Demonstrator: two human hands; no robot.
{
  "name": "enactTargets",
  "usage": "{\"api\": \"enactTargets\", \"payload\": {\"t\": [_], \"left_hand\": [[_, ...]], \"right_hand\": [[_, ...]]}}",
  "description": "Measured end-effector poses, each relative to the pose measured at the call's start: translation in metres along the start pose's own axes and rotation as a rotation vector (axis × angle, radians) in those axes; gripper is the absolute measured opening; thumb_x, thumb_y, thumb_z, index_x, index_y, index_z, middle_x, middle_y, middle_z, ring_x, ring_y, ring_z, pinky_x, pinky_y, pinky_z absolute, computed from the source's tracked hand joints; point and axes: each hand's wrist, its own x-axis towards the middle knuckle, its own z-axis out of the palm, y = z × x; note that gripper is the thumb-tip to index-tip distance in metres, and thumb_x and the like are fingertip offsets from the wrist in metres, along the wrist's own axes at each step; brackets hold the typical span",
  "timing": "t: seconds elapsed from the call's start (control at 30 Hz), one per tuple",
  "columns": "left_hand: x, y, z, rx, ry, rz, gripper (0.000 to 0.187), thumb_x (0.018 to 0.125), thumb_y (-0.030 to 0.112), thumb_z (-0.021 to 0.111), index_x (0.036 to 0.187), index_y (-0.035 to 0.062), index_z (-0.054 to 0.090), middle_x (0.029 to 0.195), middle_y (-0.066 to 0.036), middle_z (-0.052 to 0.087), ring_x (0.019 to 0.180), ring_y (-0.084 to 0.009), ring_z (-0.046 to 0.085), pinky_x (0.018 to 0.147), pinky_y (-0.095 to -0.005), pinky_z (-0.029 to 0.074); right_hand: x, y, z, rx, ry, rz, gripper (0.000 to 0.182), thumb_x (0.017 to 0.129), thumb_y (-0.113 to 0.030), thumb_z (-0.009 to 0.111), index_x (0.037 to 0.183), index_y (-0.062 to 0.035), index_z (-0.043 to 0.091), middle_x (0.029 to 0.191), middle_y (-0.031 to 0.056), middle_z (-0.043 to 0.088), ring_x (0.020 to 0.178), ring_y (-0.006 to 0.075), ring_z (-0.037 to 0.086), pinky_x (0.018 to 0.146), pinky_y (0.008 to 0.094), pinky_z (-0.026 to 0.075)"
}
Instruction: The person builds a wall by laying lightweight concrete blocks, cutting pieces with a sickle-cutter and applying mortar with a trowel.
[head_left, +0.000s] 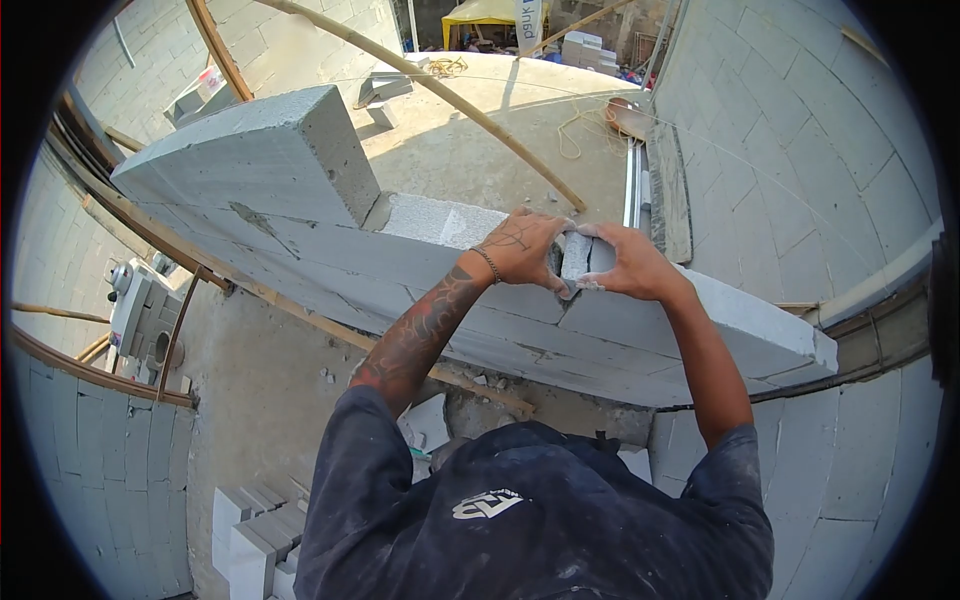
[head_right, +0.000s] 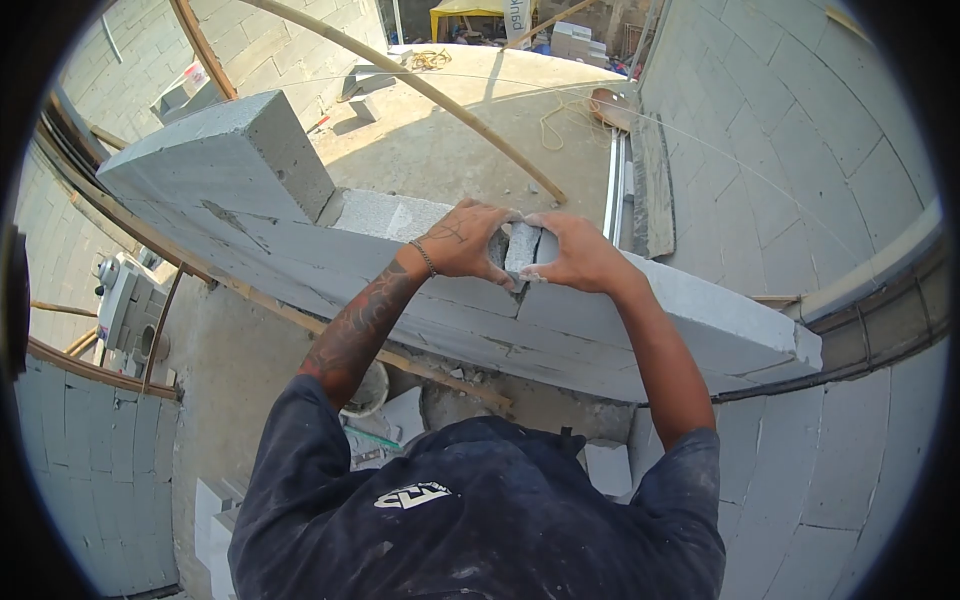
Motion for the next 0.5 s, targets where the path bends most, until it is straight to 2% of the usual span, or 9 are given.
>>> {"api": "enactTargets", "payload": {"t": [0.5], "left_hand": [[0.000,0.011,-0.004,0.081,-0.079,-0.069,0.080,0.056,0.045,0.076,0.117,0.0009,0.050,0.106,-0.017,0.058,0.105,-0.0291,0.052,0.094,-0.0366,0.034]], "right_hand": [[-0.002,-0.006,0.000,0.010,-0.014,0.064,0.063,0.064,-0.024,0.076,0.116,0.0026,0.051,0.109,0.0209,0.056,0.102,0.0332,0.053,0.090,0.0360,0.041]]}}
